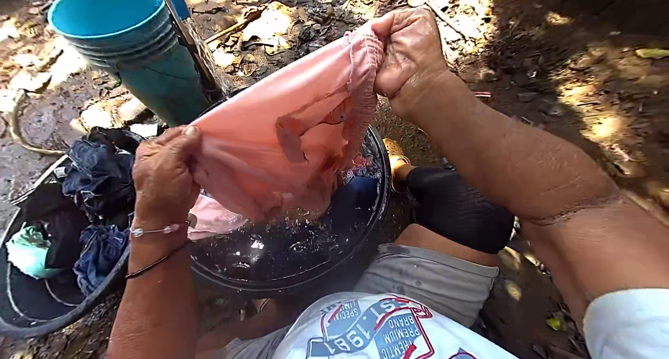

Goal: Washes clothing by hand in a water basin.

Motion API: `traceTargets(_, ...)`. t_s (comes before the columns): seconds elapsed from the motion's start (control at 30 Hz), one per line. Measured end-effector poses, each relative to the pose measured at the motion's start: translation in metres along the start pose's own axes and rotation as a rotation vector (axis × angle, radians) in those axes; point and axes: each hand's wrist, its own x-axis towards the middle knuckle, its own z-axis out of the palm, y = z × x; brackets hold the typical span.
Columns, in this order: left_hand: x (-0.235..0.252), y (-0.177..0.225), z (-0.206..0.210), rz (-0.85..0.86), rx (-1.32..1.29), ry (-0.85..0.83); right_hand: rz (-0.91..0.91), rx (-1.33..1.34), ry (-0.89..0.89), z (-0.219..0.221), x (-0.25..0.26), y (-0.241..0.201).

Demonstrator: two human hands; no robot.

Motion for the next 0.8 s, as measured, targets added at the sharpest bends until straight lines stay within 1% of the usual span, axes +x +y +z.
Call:
traceTargets(0.1, 0.002, 0.016, -0.006, 0.124, -0.059, 0.003, 0.042, -0.067, -0.013, -0.002, 0.005, 0.009)
traceTargets(0.17, 0.006, 0.018, -0.016, 0.209, -0.103, -0.012, 0.067, -0.091, -0.063, -0.001, 0.004, 0.009)
traceTargets(0.27, 0.009, 0.017, -0.036, 0.303, -0.133, -0.010, 0.104, -0.044, -0.153, 0.004, -0.004, -0.001)
traceTargets(0.33, 0.013, 0.013, -0.044, 0.308, -0.125, 0.032, 0.095, 0.027, -0.199, 0.008, -0.008, -0.009)
traceTargets(0.37, 0.019, 0.010, -0.044, 0.280, -0.104, 0.054, 0.070, 0.073, -0.228, 0.008, -0.005, -0.009)
traceTargets(0.4, 0.025, 0.005, -0.041, 0.232, -0.030, 0.068, 0.047, 0.111, -0.257, 0.005, 0.000, -0.003)
traceTargets(0.43, 0.029, -0.006, -0.038, 0.153, 0.117, 0.086, 0.045, 0.107, -0.284, -0.003, 0.007, 0.011)
traceTargets(0.47, 0.030, -0.024, -0.037, 0.051, 0.349, 0.071, 0.067, 0.015, -0.285, -0.016, 0.012, 0.032)
traceTargets(0.5, 0.029, -0.048, -0.036, -0.075, 0.642, 0.010, 0.163, -0.111, -0.299, -0.033, 0.010, 0.057)
traceTargets(0.53, 0.029, -0.075, -0.032, -0.208, 0.868, -0.072, 0.297, -0.231, -0.295, -0.050, 0.003, 0.085)
traceTargets(0.57, 0.022, -0.104, -0.028, -0.297, 0.989, -0.125, 0.417, -0.351, -0.279, -0.064, -0.007, 0.115)
traceTargets(0.6, 0.009, -0.128, -0.022, -0.320, 1.039, -0.151, 0.519, -0.442, -0.288, -0.079, -0.018, 0.142)
traceTargets(0.63, -0.008, -0.146, -0.015, -0.320, 1.047, -0.187, 0.584, -0.509, -0.304, -0.089, -0.030, 0.165)
traceTargets(0.67, -0.025, -0.157, -0.006, -0.321, 1.015, -0.224, 0.608, -0.585, -0.319, -0.096, -0.042, 0.183)
traceTargets(0.7, -0.037, -0.167, 0.005, -0.322, 0.979, -0.248, 0.582, -0.695, -0.377, -0.102, -0.049, 0.194)
traceTargets(0.77, -0.049, -0.183, 0.027, -0.337, 0.962, -0.279, 0.436, -1.027, -0.612, -0.101, -0.048, 0.200)
traceTargets(0.8, -0.053, -0.189, 0.037, -0.347, 0.991, -0.294, 0.418, -1.195, -0.689, -0.098, -0.047, 0.204)
